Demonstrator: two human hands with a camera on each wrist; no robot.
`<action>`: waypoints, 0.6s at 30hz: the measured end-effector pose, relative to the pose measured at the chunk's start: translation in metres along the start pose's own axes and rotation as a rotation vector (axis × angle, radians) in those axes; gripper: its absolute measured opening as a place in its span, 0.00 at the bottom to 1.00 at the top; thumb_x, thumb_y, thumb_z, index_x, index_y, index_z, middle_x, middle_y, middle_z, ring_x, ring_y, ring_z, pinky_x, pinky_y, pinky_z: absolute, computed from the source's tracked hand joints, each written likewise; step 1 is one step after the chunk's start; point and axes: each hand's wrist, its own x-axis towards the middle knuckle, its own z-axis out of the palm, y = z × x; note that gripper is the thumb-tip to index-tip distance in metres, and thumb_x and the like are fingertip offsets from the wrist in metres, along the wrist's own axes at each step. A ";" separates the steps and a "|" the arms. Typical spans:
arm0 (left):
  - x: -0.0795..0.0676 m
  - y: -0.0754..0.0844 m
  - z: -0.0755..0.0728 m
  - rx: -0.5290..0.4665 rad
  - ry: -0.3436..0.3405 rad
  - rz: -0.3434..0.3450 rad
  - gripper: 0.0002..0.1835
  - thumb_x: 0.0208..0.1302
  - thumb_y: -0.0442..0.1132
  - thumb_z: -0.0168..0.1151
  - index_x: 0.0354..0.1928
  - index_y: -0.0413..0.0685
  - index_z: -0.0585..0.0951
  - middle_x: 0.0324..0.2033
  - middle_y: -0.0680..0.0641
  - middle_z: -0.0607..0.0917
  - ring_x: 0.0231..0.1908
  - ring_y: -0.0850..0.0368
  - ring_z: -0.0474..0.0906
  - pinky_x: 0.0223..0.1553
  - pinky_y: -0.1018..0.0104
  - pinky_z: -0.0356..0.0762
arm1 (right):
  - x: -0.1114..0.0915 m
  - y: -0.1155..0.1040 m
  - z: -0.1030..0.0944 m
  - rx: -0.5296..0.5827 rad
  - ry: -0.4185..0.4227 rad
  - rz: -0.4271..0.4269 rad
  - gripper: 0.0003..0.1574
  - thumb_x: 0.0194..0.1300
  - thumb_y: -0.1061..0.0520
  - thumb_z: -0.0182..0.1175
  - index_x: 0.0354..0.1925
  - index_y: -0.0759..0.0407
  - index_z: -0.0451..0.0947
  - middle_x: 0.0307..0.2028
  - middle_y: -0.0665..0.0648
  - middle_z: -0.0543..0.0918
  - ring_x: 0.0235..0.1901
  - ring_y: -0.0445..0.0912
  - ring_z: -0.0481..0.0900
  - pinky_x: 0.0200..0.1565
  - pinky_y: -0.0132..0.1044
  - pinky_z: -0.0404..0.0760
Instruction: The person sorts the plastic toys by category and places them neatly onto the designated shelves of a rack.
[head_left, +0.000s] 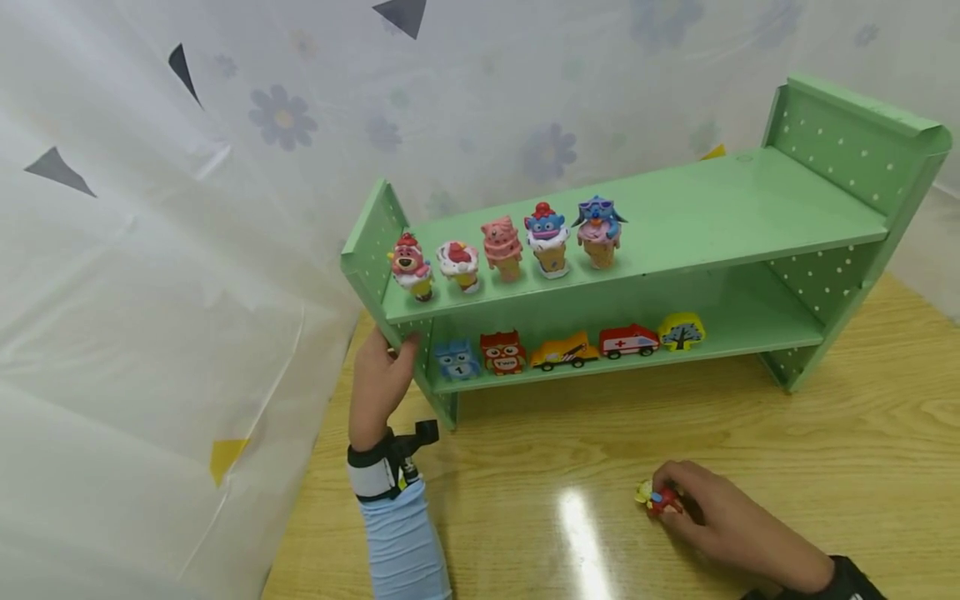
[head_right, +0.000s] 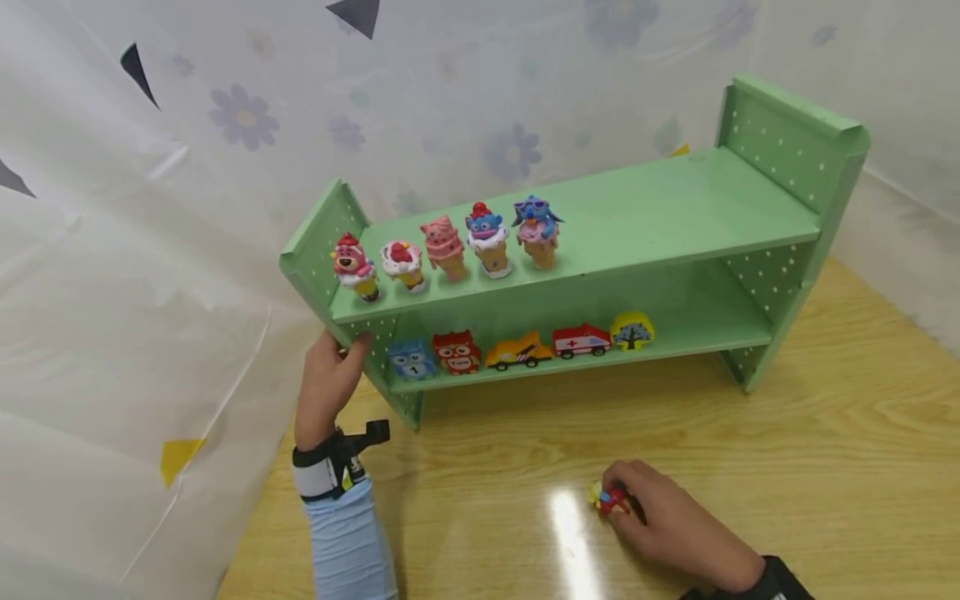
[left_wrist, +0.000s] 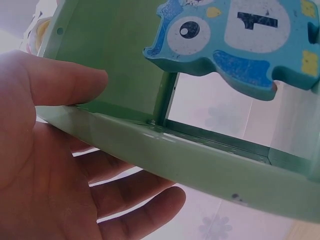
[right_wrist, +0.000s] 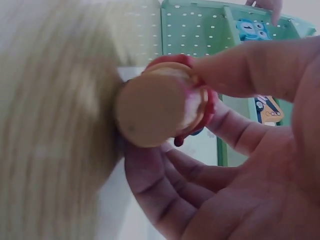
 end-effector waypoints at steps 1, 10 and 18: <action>0.000 0.000 0.000 0.000 0.002 -0.003 0.16 0.69 0.45 0.54 0.55 0.49 0.74 0.48 0.39 0.82 0.40 0.48 0.77 0.35 0.52 0.78 | 0.000 0.000 -0.001 0.018 -0.014 0.006 0.16 0.61 0.61 0.64 0.39 0.43 0.69 0.30 0.41 0.71 0.26 0.30 0.64 0.23 0.25 0.66; -0.006 0.023 -0.006 0.015 -0.011 0.005 0.17 0.70 0.43 0.51 0.56 0.43 0.73 0.48 0.36 0.81 0.40 0.47 0.76 0.34 0.53 0.78 | -0.005 0.006 -0.006 0.067 -0.012 0.080 0.17 0.58 0.58 0.66 0.39 0.44 0.69 0.29 0.43 0.75 0.24 0.30 0.69 0.23 0.26 0.70; -0.001 0.003 -0.002 0.006 -0.006 0.016 0.18 0.69 0.49 0.53 0.55 0.50 0.74 0.49 0.41 0.82 0.43 0.51 0.78 0.39 0.51 0.81 | -0.003 0.008 -0.015 0.010 0.172 0.188 0.18 0.56 0.60 0.68 0.43 0.47 0.74 0.36 0.49 0.82 0.30 0.32 0.77 0.25 0.31 0.79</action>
